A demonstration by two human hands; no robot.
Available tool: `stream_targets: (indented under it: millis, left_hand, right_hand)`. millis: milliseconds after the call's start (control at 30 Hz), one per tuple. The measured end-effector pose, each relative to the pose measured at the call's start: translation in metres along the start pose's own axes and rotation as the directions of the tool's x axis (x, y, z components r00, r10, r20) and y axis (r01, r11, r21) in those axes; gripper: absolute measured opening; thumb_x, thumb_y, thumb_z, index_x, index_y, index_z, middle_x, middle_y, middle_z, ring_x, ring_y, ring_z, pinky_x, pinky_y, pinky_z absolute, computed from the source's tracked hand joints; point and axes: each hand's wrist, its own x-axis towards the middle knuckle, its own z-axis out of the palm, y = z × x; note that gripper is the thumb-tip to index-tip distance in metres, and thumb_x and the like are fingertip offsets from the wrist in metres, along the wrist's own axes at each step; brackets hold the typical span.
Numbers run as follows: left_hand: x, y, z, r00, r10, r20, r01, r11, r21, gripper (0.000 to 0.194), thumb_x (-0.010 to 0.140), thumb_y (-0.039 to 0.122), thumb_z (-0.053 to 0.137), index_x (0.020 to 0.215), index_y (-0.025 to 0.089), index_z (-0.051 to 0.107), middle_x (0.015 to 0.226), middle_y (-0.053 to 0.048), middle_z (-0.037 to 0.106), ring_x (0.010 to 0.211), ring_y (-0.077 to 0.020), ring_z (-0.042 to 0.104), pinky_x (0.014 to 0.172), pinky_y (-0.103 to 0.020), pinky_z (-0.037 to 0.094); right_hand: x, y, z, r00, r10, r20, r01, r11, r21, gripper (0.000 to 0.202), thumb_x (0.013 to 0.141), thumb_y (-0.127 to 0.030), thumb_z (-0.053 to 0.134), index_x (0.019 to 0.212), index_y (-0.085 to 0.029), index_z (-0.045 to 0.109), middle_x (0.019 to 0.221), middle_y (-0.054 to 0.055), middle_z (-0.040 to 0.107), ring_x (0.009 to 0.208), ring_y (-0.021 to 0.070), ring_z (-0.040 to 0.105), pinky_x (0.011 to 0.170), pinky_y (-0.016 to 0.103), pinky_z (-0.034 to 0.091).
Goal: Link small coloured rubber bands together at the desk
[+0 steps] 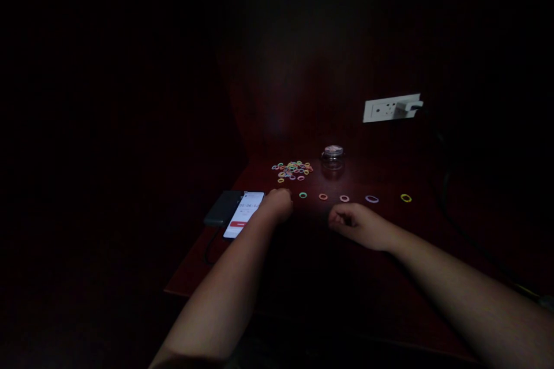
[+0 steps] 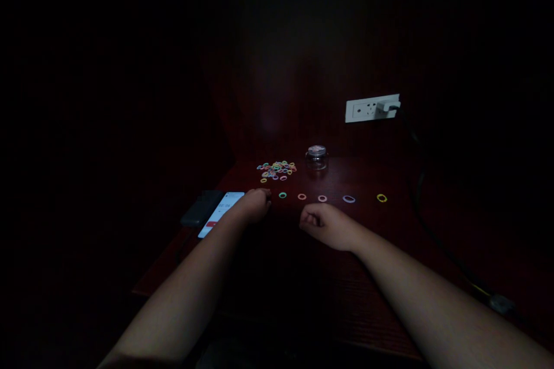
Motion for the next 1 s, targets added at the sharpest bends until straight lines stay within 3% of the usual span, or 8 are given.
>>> stream_targets:
  millis: [133, 333, 533, 633, 833, 1000]
  left_hand:
    - [-0.001, 0.0, 0.0, 0.999, -0.011, 0.037, 0.011, 1.0, 0.001, 0.038, 0.082, 0.017, 0.044, 0.116, 0.012, 0.059, 0.121, -0.016, 0.059, 0.115, -0.0262, 0.054, 0.096, -0.033, 0.041]
    - [-0.011, 0.004, -0.007, 0.999, -0.021, 0.048, 0.021, 1.0, -0.007, 0.051, 0.082, 0.014, 0.042, 0.133, 0.01, 0.044, 0.142, -0.016, 0.038, 0.128, -0.0236, 0.041, 0.104, -0.03, 0.035]
    - [-0.018, 0.006, -0.01, 0.995, -0.013, 0.1, 0.014, 1.0, -0.003, 0.047, 0.082, 0.019, 0.043, 0.127, 0.01, 0.05, 0.13, -0.018, 0.051, 0.118, -0.0277, 0.052, 0.098, -0.034, 0.041]
    - [-0.016, 0.004, -0.009, 0.995, -0.012, 0.1, 0.013, 1.0, -0.002, 0.046, 0.082, 0.02, 0.043, 0.127, 0.012, 0.05, 0.13, -0.016, 0.052, 0.12, -0.0262, 0.05, 0.098, -0.032, 0.041]
    - [0.005, -0.003, -0.005, 0.994, -0.05, -0.101, 0.056, 0.997, 0.057, 0.046, 0.088, 0.024, 0.034, 0.13, 0.007, 0.046, 0.139, -0.017, 0.042, 0.127, -0.0237, 0.043, 0.104, -0.029, 0.034]
    - [0.033, -0.005, -0.002, 0.993, -0.076, -0.086, 0.087, 0.988, 0.131, 0.048, 0.089, 0.024, 0.03, 0.13, 0.004, 0.044, 0.141, -0.019, 0.038, 0.131, -0.0236, 0.036, 0.106, -0.027, 0.03]
  right_hand:
    - [0.0, 0.001, 0.001, 1.0, 0.006, -0.004, -0.006, 1.0, -0.006, 0.018, 0.078, -0.032, 0.054, 0.074, -0.015, 0.058, 0.062, -0.002, 0.051, 0.056, 0.0088, 0.044, 0.05, 0.021, 0.033]
    - [0.001, 0.002, 0.003, 1.0, 0.01, -0.01, -0.01, 1.0, -0.007, 0.017, 0.078, -0.032, 0.055, 0.074, -0.015, 0.059, 0.062, -0.001, 0.052, 0.056, 0.0093, 0.045, 0.05, 0.021, 0.034]
    - [0.002, 0.005, 0.003, 1.0, 0.006, 0.001, -0.006, 1.0, -0.028, 0.017, 0.08, -0.032, 0.053, 0.075, -0.016, 0.058, 0.062, -0.002, 0.052, 0.056, 0.0088, 0.044, 0.05, 0.02, 0.033]
    - [0.002, 0.006, 0.004, 1.0, 0.0, 0.003, 0.0, 0.999, -0.047, 0.017, 0.08, -0.031, 0.053, 0.075, -0.016, 0.059, 0.062, -0.002, 0.053, 0.055, 0.0086, 0.044, 0.049, 0.02, 0.033]
    - [0.004, 0.004, 0.004, 1.0, -0.019, 0.003, 0.019, 0.997, -0.073, 0.015, 0.079, -0.029, 0.054, 0.077, -0.016, 0.061, 0.062, -0.002, 0.053, 0.055, 0.0086, 0.045, 0.049, 0.02, 0.033]
    - [0.007, 0.002, 0.006, 0.999, -0.028, -0.019, 0.027, 0.998, -0.05, 0.012, 0.076, -0.026, 0.055, 0.073, -0.015, 0.059, 0.062, -0.002, 0.053, 0.055, 0.0084, 0.044, 0.049, 0.02, 0.034]
